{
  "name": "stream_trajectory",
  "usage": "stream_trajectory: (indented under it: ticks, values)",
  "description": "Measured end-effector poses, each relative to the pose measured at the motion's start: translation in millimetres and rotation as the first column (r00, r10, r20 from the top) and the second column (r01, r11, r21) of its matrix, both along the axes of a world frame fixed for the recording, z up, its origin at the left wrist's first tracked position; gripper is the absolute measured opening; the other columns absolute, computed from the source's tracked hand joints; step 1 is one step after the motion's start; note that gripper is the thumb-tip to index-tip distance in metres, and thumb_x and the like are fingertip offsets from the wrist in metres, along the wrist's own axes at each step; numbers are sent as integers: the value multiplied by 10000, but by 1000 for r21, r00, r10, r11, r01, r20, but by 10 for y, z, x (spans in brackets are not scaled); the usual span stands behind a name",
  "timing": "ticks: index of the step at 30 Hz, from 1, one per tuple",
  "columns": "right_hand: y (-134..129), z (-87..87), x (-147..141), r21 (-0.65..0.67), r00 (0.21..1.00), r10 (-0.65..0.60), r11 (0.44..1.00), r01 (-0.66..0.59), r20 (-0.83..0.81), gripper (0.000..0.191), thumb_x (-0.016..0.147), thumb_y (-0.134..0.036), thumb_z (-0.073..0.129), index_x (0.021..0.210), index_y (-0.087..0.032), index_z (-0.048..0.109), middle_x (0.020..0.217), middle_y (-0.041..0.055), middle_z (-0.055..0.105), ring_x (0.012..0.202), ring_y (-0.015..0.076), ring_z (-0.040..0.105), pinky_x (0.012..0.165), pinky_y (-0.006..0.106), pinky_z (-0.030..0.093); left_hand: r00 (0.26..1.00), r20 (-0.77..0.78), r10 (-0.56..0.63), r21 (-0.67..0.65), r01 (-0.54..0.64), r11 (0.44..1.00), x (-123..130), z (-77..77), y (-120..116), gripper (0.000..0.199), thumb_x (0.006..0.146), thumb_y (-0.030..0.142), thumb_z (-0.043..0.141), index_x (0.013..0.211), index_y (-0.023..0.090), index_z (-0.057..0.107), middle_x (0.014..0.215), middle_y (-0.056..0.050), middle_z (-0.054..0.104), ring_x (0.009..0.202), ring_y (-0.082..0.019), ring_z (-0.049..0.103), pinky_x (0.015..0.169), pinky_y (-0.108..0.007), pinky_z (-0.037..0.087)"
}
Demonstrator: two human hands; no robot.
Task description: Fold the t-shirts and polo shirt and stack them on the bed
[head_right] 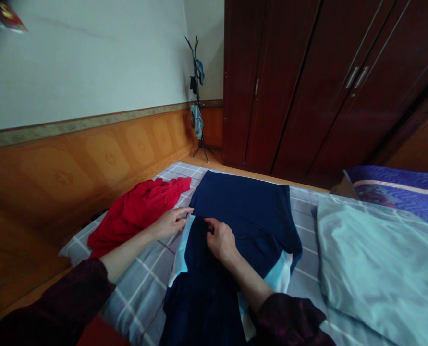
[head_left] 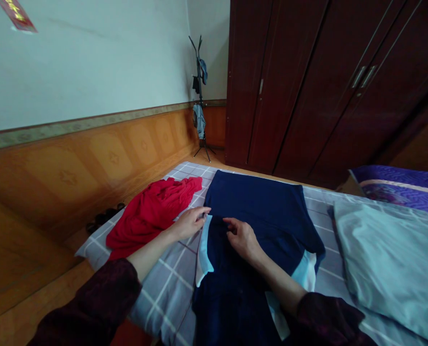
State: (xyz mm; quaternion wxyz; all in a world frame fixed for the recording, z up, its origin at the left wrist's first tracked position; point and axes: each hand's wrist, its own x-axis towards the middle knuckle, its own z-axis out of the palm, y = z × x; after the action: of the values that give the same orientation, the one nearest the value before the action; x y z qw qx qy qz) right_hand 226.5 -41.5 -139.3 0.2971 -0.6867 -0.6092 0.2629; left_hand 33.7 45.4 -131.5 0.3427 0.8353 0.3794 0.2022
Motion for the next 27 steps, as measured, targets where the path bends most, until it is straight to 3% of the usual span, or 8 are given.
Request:
stream_trajectory:
  ticks: [3,6,9,14,18,22,27]
  values:
    - [-36,36,6,20,998,-29,999,27,57,457,775,-103,518,1203,-226,618,952,25,688,878,182,627,763,265,441,999,-13,-31,-62,31,998,63,-39,211,429,814,217,509,1237,159,554,1081,-73,659,691,-129,629,638,-235,494]
    - [-48,99,37,10,985,-76,997,75,157,433,803,-140,509,1210,-251,609,990,19,696,926,196,631,766,274,439,997,-11,-70,-121,68,990,47,-53,349,258,772,242,576,993,133,652,829,-35,672,656,-127,604,585,-207,465]
    - [-58,181,67,-30,961,-74,996,85,265,398,834,-207,509,1217,-264,602,970,16,706,930,201,641,754,278,442,995,17,-101,-198,102,975,-14,-59,386,171,770,298,591,787,132,626,686,-9,626,610,-117,580,536,-192,442]
    - [-91,291,90,-180,917,55,984,18,395,366,754,-474,614,998,-218,709,924,86,709,886,283,652,693,331,445,989,111,-97,-306,127,944,-68,-80,367,265,780,398,582,837,140,560,665,14,573,508,-82,513,451,-179,403]
    - [-53,292,122,-198,906,73,980,12,418,154,769,-338,597,826,-240,700,853,44,703,841,239,651,649,291,413,984,159,-81,-351,133,927,-49,-116,392,301,766,429,595,833,142,534,659,18,558,455,-60,473,400,-161,349]
    - [16,216,158,-116,920,-56,987,109,388,184,832,-347,529,884,-252,678,848,24,692,829,207,637,628,271,382,981,183,-63,-358,126,925,-38,-137,433,278,761,407,602,815,142,539,661,23,546,451,-51,469,398,-154,319]
    - [42,125,148,-57,905,-67,993,100,419,181,866,-318,495,918,-262,659,831,10,695,808,195,638,588,261,337,986,156,-63,-347,115,931,-38,-141,465,221,761,358,588,833,153,547,623,50,532,395,-41,419,394,-162,291]
